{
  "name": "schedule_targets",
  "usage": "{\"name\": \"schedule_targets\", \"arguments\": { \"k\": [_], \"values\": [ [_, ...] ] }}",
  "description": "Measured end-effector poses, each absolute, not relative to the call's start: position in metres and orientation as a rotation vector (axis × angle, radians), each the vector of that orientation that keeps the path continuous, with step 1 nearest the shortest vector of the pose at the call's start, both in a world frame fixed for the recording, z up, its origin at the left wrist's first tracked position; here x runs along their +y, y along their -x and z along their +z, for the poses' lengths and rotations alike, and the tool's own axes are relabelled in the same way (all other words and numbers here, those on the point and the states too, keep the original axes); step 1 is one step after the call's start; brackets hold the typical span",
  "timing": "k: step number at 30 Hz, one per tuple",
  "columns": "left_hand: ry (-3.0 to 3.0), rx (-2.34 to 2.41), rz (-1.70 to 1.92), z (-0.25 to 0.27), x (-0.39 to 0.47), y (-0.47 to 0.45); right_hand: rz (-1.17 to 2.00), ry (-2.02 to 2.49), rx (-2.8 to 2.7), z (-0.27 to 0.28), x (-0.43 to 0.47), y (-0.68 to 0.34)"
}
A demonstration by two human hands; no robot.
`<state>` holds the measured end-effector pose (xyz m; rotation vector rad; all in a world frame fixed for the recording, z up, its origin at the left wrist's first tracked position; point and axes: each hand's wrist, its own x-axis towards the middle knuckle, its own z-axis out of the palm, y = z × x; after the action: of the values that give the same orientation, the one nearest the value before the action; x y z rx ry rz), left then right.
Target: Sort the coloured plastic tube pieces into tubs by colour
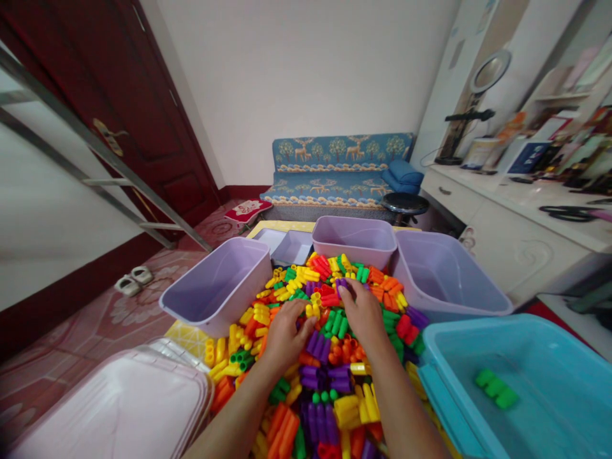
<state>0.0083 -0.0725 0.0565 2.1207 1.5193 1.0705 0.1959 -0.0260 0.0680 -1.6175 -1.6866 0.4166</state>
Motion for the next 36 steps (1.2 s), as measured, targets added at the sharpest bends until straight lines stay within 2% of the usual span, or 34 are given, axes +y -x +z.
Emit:
{"name": "schedule_targets", "arguments": {
  "k": [7, 11, 20, 29, 32, 36],
  "values": [
    [-2.064, 1.435, 1.140, 0.063, -0.075, -0.008, 0.378, 1.811, -1.818, 0.079, -0.044, -0.199],
    [-2.035, 1.433, 1.160, 0.063, -0.076, -0.008, 0.383, 1.769, -1.812, 0.080, -0.047, -0.200],
    [-1.958, 1.456, 1.341, 0.059, -0.077, -0.006, 0.874, 1.370, -1.526, 0.080, -0.060, -0.182],
    [-1.949, 1.428, 1.321, 0.064, -0.079, -0.007, 0.916, 1.231, -1.515, 0.081, -0.077, -0.157],
    [-1.760, 1.397, 1.463, 0.065, -0.078, -0.007, 0.929, 1.205, -1.524, 0.079, -0.079, -0.157],
    [-1.183, 1.198, 1.737, 0.080, -0.073, 0.002, 0.860, 1.260, -1.521, 0.078, -0.080, -0.161]
  ]
}}
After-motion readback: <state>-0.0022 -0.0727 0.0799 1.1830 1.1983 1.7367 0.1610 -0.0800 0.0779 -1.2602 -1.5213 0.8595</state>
